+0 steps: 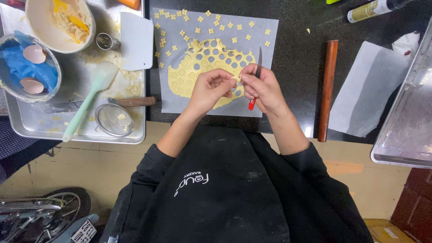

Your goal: The person peels small yellow flower-shaped dough pieces off a silicone mat and presses dough into a purple flower-shaped mold, then removes the molded flower and places it on the mat. They repeat this molding and peeling cycle throughout the clip.

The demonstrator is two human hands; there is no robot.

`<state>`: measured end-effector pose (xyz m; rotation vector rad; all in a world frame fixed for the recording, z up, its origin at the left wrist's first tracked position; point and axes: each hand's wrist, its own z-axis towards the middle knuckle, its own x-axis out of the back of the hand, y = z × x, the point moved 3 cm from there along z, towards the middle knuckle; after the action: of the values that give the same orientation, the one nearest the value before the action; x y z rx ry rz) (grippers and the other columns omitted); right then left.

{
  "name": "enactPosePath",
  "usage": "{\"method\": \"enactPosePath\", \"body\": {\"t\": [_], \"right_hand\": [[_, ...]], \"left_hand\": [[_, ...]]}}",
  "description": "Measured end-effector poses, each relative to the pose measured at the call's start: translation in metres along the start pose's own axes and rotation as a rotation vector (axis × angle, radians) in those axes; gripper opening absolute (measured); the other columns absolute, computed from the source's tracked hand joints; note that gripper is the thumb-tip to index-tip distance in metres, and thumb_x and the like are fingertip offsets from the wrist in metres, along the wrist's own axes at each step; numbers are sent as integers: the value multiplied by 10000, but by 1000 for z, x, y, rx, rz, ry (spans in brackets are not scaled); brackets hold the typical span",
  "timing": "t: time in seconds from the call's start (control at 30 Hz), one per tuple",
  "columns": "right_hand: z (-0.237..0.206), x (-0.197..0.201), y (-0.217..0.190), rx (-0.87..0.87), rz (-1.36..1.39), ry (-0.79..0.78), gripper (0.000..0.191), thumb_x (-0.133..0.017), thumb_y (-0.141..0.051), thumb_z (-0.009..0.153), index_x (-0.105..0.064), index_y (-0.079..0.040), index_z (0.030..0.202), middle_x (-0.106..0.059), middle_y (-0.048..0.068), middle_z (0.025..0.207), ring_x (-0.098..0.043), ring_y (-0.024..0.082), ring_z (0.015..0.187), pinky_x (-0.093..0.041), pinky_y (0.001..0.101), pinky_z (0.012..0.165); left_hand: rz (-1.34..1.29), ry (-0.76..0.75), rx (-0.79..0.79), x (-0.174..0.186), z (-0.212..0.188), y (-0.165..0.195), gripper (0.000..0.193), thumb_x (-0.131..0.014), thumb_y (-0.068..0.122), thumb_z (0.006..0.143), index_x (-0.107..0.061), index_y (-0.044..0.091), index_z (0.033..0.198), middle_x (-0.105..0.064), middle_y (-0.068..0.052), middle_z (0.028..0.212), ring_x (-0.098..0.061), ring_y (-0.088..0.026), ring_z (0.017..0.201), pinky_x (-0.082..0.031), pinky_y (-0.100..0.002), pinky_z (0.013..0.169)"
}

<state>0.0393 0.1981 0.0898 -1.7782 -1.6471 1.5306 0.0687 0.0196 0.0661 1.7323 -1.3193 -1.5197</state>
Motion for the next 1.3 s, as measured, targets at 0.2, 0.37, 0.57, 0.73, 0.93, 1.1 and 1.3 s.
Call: {"method": "enactPosePath", "body": {"t": [0.2, 0.37, 0.57, 0.73, 0.93, 1.1, 1.3], "right_hand": [[-1, 2, 2, 67, -75, 18, 84, -642, -100, 1011, -611, -23, 1003, -581, -8, 802, -421, 11, 553, -359, 201, 509], [-5, -1, 3, 101, -287, 62, 85, -672, -105, 974, -643, -32, 1006, -542, -45, 726, -432, 3, 536, -337, 194, 481], [-7, -6, -1, 198, -442, 72, 76, -693, -87, 975, -647, -26, 968, -553, -53, 745, -428, -7, 578, -310, 188, 501], [-7, -5, -2, 199, -444, 82, 81, -692, -88, 972, -642, -31, 943, -553, -58, 732, -433, -4, 577, -319, 193, 500], [-7, -4, -1, 204, -424, 100, 81, -694, -89, 973, -643, -32, 948, -543, -58, 714, -438, -1, 576, -327, 195, 498], [-7, -1, -2, 217, -420, 117, 86, -692, -95, 973, -636, -33, 952, -554, -59, 739, -454, 5, 586, -345, 193, 513], [-6, 0, -5, 208, -438, 89, 105, -698, -120, 974, -637, -39, 947, -548, -61, 728, -460, 7, 592, -348, 197, 520]], "left_hand": [[-95, 54, 15, 0, -1, 2, 162, -712, 123, 963, -680, -9, 1051, -735, -69, 912, -676, -102, 750, -580, -259, 694], [-99, 94, 39, 0, -3, 2, 168, -707, 145, 963, -686, 0, 1046, -738, -61, 914, -679, -99, 759, -590, -260, 705], [-75, 100, 8, -6, -5, -2, 176, -719, 147, 966, -687, -5, 1049, -720, -41, 902, -673, -93, 773, -578, -254, 705], [-84, 105, 17, -7, -4, -3, 178, -717, 150, 968, -688, -6, 1050, -721, -43, 912, -672, -95, 775, -583, -258, 715], [-89, 124, 50, -8, -4, -5, 185, -713, 156, 959, -685, -2, 1053, -733, -63, 927, -671, -98, 775, -591, -267, 724], [-86, 111, 51, -5, -3, -5, 183, -707, 162, 961, -684, 5, 1052, -738, -70, 937, -675, -102, 783, -601, -272, 728], [-64, 113, 33, -1, -2, -4, 196, -707, 149, 953, -692, 3, 1083, -732, -50, 950, -680, -97, 797, -600, -263, 729]]}}
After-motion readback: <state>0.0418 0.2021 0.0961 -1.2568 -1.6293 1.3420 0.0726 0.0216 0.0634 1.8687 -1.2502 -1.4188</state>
